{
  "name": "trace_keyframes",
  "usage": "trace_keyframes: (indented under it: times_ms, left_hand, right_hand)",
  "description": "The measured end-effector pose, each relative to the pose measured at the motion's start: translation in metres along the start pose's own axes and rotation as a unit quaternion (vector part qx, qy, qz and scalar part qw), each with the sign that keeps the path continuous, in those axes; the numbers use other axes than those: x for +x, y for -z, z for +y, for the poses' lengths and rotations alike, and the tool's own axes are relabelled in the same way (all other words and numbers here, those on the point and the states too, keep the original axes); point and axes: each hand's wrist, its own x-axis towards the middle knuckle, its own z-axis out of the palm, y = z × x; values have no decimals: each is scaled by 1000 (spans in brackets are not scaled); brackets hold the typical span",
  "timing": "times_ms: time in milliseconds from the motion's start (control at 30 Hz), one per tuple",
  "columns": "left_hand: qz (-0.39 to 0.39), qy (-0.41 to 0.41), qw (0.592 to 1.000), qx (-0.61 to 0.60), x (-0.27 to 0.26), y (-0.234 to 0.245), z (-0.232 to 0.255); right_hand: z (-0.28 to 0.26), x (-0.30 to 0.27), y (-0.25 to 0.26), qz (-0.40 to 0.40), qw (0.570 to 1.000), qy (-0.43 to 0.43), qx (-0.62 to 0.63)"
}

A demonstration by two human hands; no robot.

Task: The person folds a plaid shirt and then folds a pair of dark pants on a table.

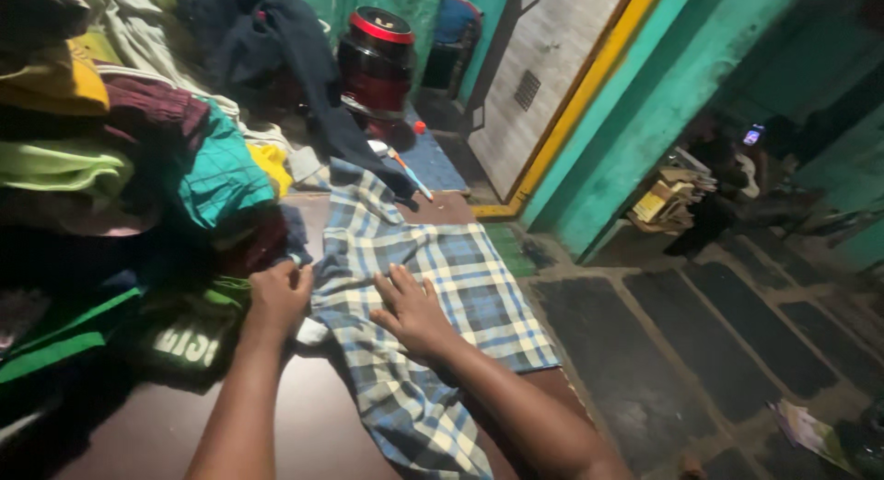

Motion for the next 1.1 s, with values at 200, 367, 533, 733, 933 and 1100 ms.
trace_keyframes:
  times_ms: [200, 367, 533, 733, 933, 1100]
  left_hand:
    - [69, -149, 985, 53, -6, 8, 34]
    - [1, -186, 980, 64, 5, -2, 62]
    - [-44, -128, 973, 185, 65, -53, 46]
    - [-11, -41, 992, 119, 118, -132, -35]
    - [1, -189, 960, 207, 127, -97, -30]
    - [-23, -281, 909, 308, 115, -62, -1]
  right_hand:
    - [-7, -18, 8, -1, 1000, 9, -21]
    - [-18, -28, -1, -21, 997, 50, -48]
    - [-19, -36, 5, -23, 998, 57, -13]
    - [-21, -31, 11, -27, 998, 54, 0]
    - [-17, -20, 14, 17, 998, 39, 43]
    - [-27, -29, 20, -29, 997, 61, 37]
